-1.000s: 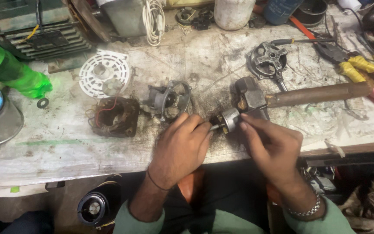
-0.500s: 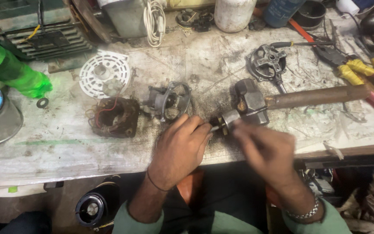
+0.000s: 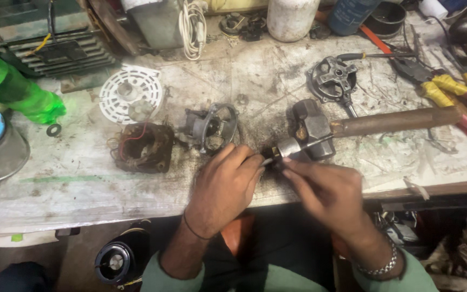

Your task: The person fits a small cylindrical metal bushing onto a motor shaft on a cluttered workbench, tapping it into place with a hammer, then uses a file to smooth and seat the part, rotating and repositioning it by hand between strokes.

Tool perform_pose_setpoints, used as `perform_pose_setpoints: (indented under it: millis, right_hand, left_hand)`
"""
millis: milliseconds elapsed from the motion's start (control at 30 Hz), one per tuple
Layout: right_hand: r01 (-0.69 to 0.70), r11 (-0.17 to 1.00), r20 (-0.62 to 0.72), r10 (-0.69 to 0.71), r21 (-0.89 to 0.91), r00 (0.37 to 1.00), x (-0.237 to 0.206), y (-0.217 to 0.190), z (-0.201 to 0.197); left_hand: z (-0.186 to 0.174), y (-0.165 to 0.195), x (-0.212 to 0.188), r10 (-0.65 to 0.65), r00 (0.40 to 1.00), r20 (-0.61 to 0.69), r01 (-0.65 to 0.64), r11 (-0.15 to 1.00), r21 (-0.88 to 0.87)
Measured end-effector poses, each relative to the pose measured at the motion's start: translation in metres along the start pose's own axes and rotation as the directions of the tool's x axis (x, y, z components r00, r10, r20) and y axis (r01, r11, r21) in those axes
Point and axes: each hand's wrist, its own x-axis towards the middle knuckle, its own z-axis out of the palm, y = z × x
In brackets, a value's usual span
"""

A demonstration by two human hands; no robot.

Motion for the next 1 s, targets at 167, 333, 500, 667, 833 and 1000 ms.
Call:
perform_pose_setpoints:
  millis: [167, 333, 500, 667, 833, 1000]
  right_hand:
    - [-0.022, 1.0, -0.05, 0.022, 0.008, 0.999, -0.0013, 0.0014, 0.001]
    - [-0.085, 0.996, -0.058, 0.085, 0.005, 0.995, -0.0013, 0.0023, 0.0002]
    - [-0.054, 0.998, -0.059, 0.056, 0.035, 0.997, -0.0007, 0.003, 0.0006]
    - [-0.134, 0.991, 0.043, 0.134, 0.007, 0.99, -0.0022, 0.0028, 0.0004]
    - [-0.119, 0.993, 0.001, 0.119, 0.008, 0.993, -0.003, 0.0025, 0.0001]
    - [-0.113, 0.992, -0.098, 0.118, 0.055, 0.988, -0.0012, 0.0019, 0.0003]
  left_hand:
    - [-0.0016, 0.0016, 0.0003, -0.006, 1.0, -0.01, 0.006, 1.0, -0.022]
    - [-0.0038, 0.0018, 0.0015, 0.0, 1.0, -0.004, 0.0, 0.999, -0.037]
    - [-0.0046, 0.0017, 0.0029, 0.012, 1.0, 0.018, -0.012, 1.0, -0.014]
    - [-0.0051, 0.0028, 0.0004, 0.011, 1.0, -0.002, -0.011, 0.999, -0.034]
    - [-0.0007, 0.0008, 0.0011, -0.005, 1.0, 0.022, 0.006, 0.999, -0.053]
    - [-0.0015, 0.0002, 0.0005, 0.013, 1.0, 0.013, -0.013, 0.998, -0.062]
